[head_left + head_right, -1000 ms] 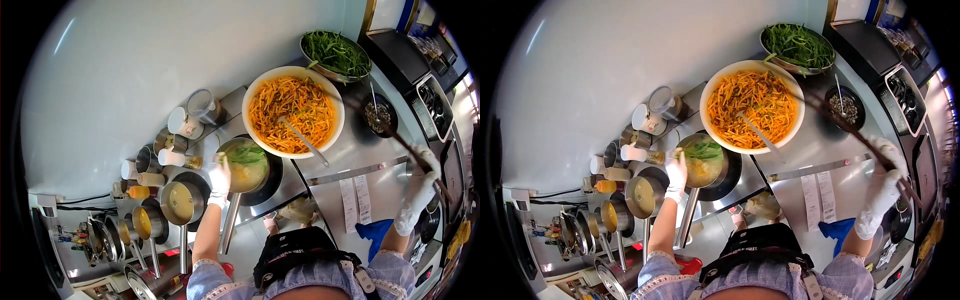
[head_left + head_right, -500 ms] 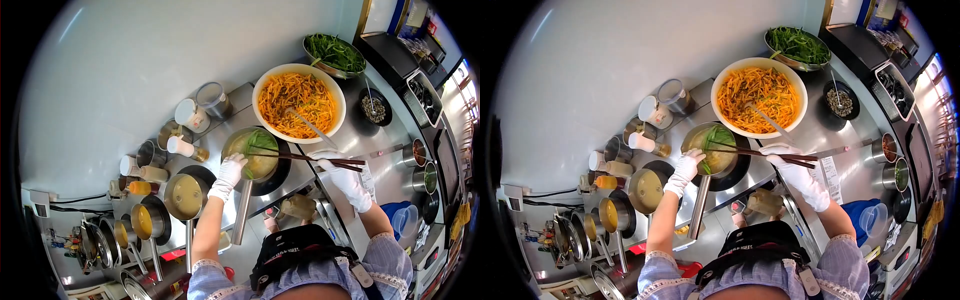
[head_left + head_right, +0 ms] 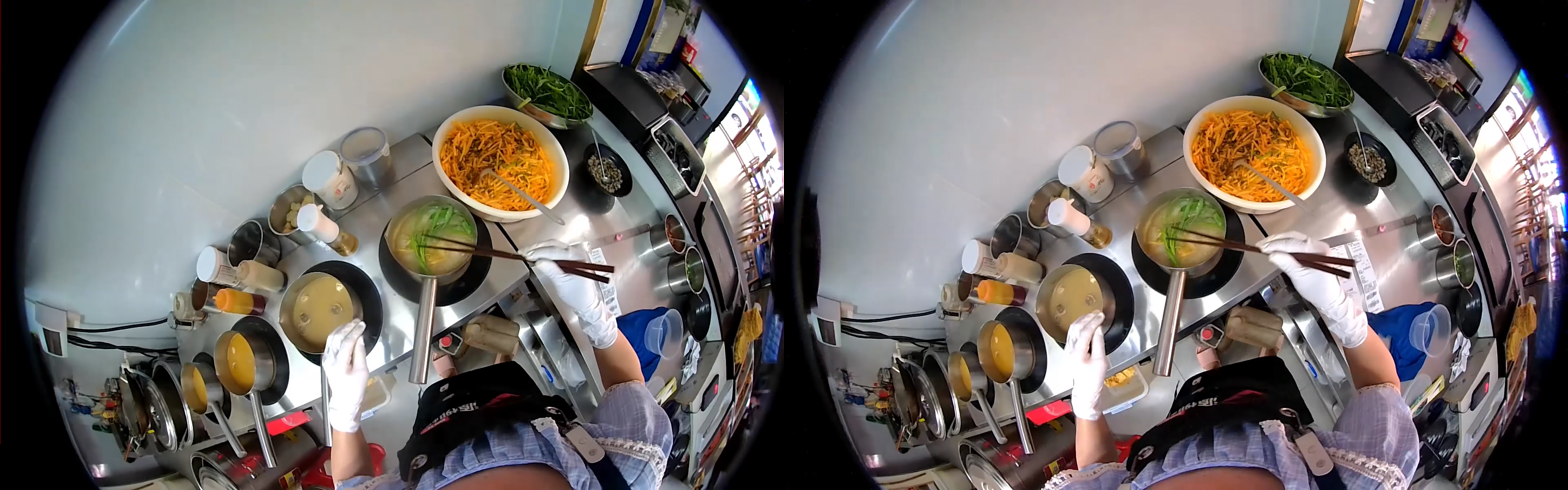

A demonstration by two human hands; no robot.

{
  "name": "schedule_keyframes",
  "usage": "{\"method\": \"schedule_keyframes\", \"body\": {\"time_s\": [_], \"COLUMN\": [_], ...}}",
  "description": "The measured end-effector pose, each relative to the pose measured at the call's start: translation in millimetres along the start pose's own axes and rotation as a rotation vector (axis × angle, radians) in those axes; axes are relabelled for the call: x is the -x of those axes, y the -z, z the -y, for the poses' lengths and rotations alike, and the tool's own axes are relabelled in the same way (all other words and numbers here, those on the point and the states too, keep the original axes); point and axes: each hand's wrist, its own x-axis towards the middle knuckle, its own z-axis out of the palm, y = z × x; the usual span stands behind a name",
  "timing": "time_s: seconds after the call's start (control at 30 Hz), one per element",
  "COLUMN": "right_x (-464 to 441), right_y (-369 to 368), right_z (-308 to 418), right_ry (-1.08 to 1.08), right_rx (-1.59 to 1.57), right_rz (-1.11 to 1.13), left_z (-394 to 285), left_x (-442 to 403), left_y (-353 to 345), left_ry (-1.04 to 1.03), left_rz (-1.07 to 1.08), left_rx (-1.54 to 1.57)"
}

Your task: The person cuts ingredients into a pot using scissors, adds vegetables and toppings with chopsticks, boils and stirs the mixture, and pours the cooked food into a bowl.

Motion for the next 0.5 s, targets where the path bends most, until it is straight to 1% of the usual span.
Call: {"method": "schedule_keyframes", "body": {"time_s": [0.03, 0.07, 0.1, 0.17, 0.23, 0.33, 0.37, 0.4, 0.47, 0.5], "right_x": [1.6, 4.4, 4.2, 3.0, 2.6, 12.1, 14.4, 17.5, 21.3, 22.5], "right_y": [-8.9, -21.7, -31.1, -43.4, -49.7, -57.7, -58.2, -57.1, -49.7, -44.2], "right_z": [7.5, -4.6, -10.2, -20.0, -28.0, -31.7, -13.6, -8.5, 18.2, 23.4], "right_ry": [-0.036, -0.060, -0.048, -0.035, 0.010, 0.020, 0.024, 0.020, -0.107, -0.077], "right_rx": [0.055, 0.011, 0.045, 0.086, 0.131, 0.109, 0.211, 0.202, 0.221, 0.180], "right_rz": [0.041, 0.045, 0.042, 0.036, -0.031, -0.023, 0.049, 0.090, 0.097, 0.061], "left_z": [3.2, 6.8, 10.1, 16.2, 17.8, 17.5, 20.0, 21.2, 18.8, 17.1], "left_x": [7.9, 15.1, 20.7, 28.2, 33.7, 41.1, 45.9, 50.4, 56.7, 59.2], "left_y": [6.7, 12.6, 17.4, 24.0, 28.3, 33.5, 33.8, 34.4, 35.6, 35.7], "left_ry": [-0.003, 0.039, 0.081, 0.077, 0.084, 0.096, 0.095, 0.095, 0.116, 0.132], "left_rz": [-0.001, -0.012, -0.023, -0.040, -0.061, -0.064, -0.060, -0.055, -0.055, -0.057], "left_rx": [0.008, 0.043, 0.077, 0.089, 0.103, 0.124, 0.117, 0.109, 0.107, 0.104]}}
